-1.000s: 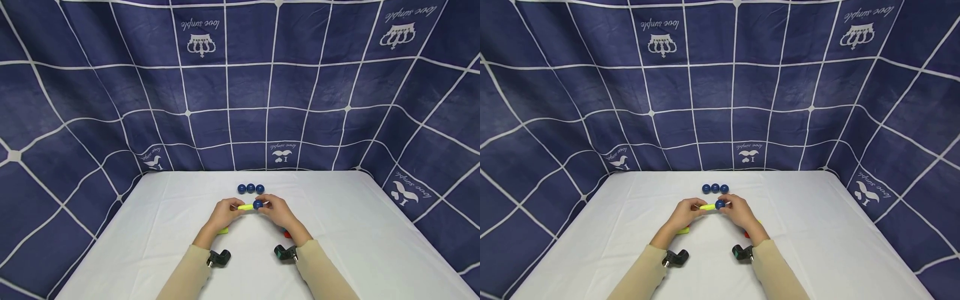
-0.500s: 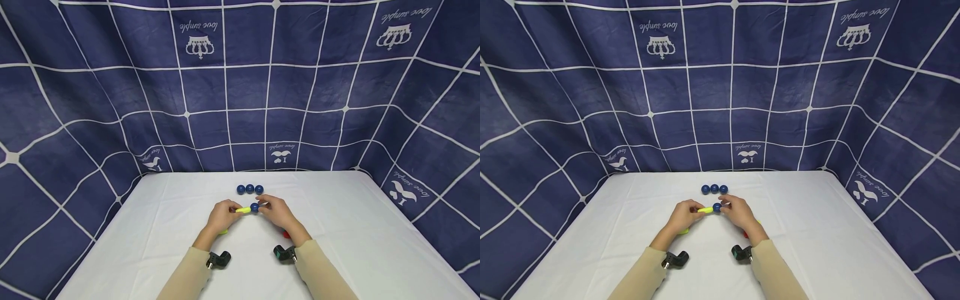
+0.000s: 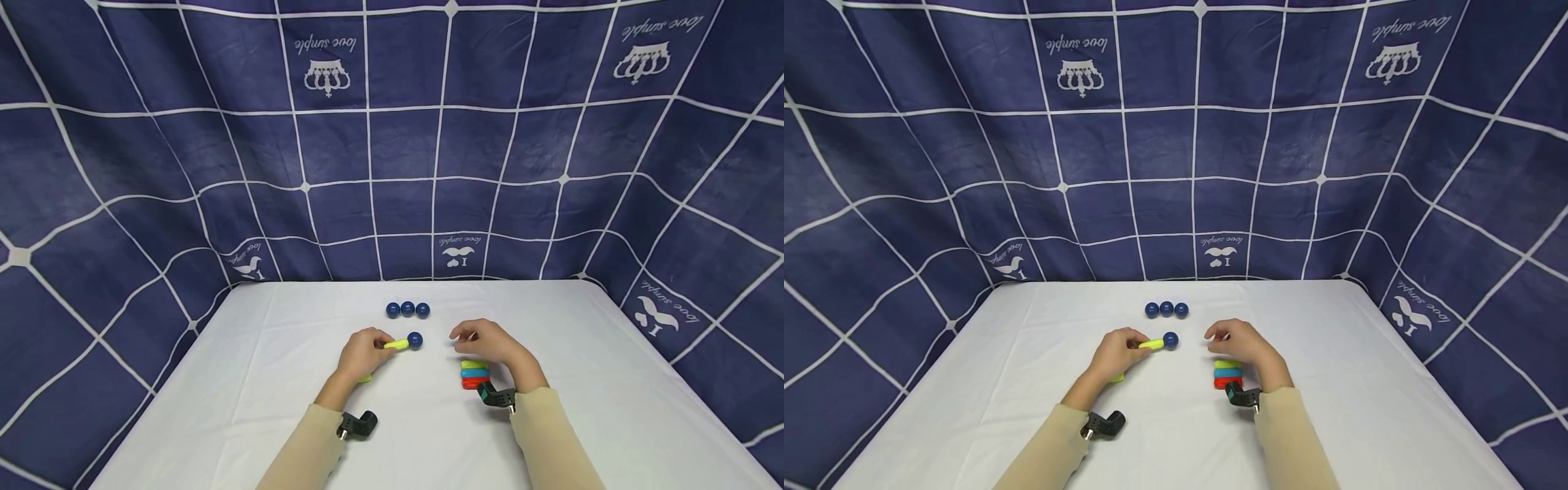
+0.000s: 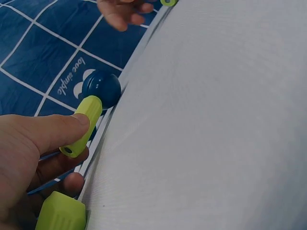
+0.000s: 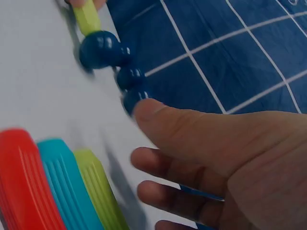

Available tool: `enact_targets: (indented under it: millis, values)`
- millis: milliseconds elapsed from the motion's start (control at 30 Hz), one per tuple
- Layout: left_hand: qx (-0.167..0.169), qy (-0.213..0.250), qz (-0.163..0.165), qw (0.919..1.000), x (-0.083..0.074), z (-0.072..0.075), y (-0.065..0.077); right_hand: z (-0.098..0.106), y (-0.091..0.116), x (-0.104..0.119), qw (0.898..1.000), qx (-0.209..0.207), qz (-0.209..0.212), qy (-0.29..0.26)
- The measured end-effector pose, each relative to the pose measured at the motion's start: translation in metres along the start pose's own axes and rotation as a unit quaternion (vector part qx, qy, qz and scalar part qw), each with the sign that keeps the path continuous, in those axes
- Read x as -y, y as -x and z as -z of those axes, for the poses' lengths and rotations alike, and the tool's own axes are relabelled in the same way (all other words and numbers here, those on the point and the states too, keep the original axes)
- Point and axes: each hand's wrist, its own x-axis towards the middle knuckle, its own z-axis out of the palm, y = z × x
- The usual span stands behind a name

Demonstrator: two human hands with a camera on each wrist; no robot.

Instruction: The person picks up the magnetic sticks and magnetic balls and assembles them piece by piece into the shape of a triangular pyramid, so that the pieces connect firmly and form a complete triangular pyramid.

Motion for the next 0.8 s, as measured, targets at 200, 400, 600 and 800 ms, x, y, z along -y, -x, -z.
enact_targets:
  millis: [200, 400, 600, 800]
  values:
    - [-0.002, -0.007, -0.003, 1.0000, 0.001, -0.001, 0.001, 0.008, 0.008, -0.013, 0.999, 0.049, 0.011, -0.013]
    - [0.000, -0.007, -0.008, 0.9999, 0.000, -0.001, 0.000, 0.012, 0.012, -0.022, 0.996, 0.083, 0.014, -0.034]
    - [0.001, -0.011, -0.006, 0.9999, -0.001, 0.000, 0.001, 0.013, 0.013, -0.023, 0.995, 0.096, 0.010, -0.027]
    - [0.001, -0.009, -0.004, 0.9999, -0.002, 0.000, 0.002, 0.012, 0.014, -0.022, 0.996, 0.087, 0.020, -0.011]
